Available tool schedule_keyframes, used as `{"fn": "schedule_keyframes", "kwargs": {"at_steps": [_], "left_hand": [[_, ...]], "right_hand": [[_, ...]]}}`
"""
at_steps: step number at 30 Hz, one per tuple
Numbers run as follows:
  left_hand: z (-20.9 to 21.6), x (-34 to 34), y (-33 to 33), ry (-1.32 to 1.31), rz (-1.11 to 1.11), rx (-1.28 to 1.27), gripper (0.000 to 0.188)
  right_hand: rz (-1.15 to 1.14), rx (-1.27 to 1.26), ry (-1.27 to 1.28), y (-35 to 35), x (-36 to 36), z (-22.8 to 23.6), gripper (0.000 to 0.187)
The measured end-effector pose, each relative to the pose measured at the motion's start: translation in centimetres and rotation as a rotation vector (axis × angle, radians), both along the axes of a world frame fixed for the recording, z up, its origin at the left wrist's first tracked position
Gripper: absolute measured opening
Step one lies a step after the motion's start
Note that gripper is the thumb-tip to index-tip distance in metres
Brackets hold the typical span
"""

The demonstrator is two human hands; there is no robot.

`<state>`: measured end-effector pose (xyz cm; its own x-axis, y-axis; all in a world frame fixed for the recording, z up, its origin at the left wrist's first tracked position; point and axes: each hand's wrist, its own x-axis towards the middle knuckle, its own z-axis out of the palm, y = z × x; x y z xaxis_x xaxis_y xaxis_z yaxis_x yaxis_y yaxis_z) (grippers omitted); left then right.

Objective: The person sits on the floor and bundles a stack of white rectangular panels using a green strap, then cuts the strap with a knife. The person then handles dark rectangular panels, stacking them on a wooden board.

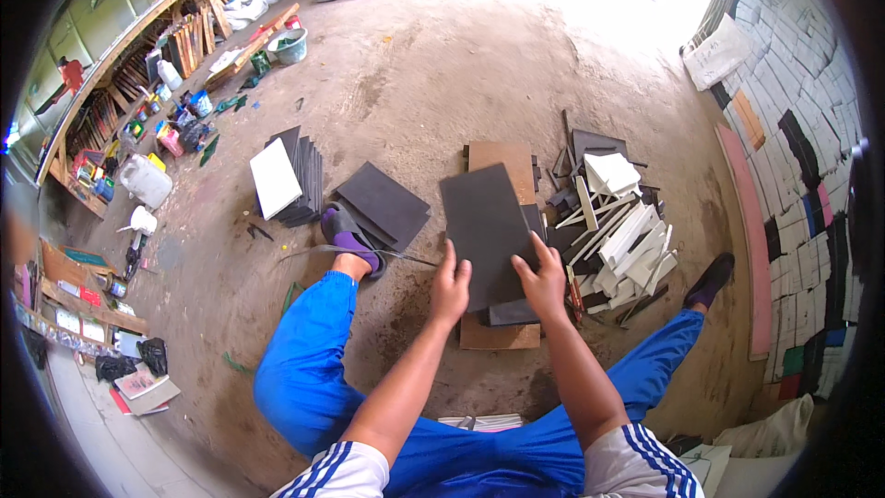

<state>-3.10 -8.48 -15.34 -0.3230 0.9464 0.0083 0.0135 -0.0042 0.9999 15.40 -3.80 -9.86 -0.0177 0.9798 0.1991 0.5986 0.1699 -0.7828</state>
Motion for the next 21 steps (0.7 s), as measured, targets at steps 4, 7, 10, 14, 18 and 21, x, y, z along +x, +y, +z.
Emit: {"fn": "schedule_keyframes", "kwargs": {"at_steps": [4, 7, 10, 14, 18, 21], "left_hand": [[-4.0, 4.6, -0.3, 0.357, -0.006, 0.002, 0.066], [-5.4, 6.5, -0.1, 0.314, -0.049, -0.043, 0.066], [-5.9, 7.5, -0.2, 0.297, -0.043, -0.045, 0.067], [-6.0, 7.8, -0.6, 0.278, -0.052, -0.056, 0.068], [-5.8, 8.1, -0.7, 0.275, -0.063, -0.124, 0.070], [-6.2, 7.9, -0.7, 0.314, -0.060, -0.107, 0.071]], "right_hand": [[-0.110, 0.040, -0.086, -1.9, 4.3, -3.3, 0.062], [-0.154, 0.011, -0.081, -2.7, 5.5, -5.2, 0.063], [-0.186, 0.057, -0.115, -2.8, 5.7, -6.5, 0.063], [-0.169, -0.007, -0.111, -2.8, 6.0, -6.7, 0.065], [-0.175, -0.012, -0.137, -2.7, 6.4, -7.9, 0.064], [-0.202, -0.015, -0.212, -2.9, 6.0, -8.1, 0.065]]}}
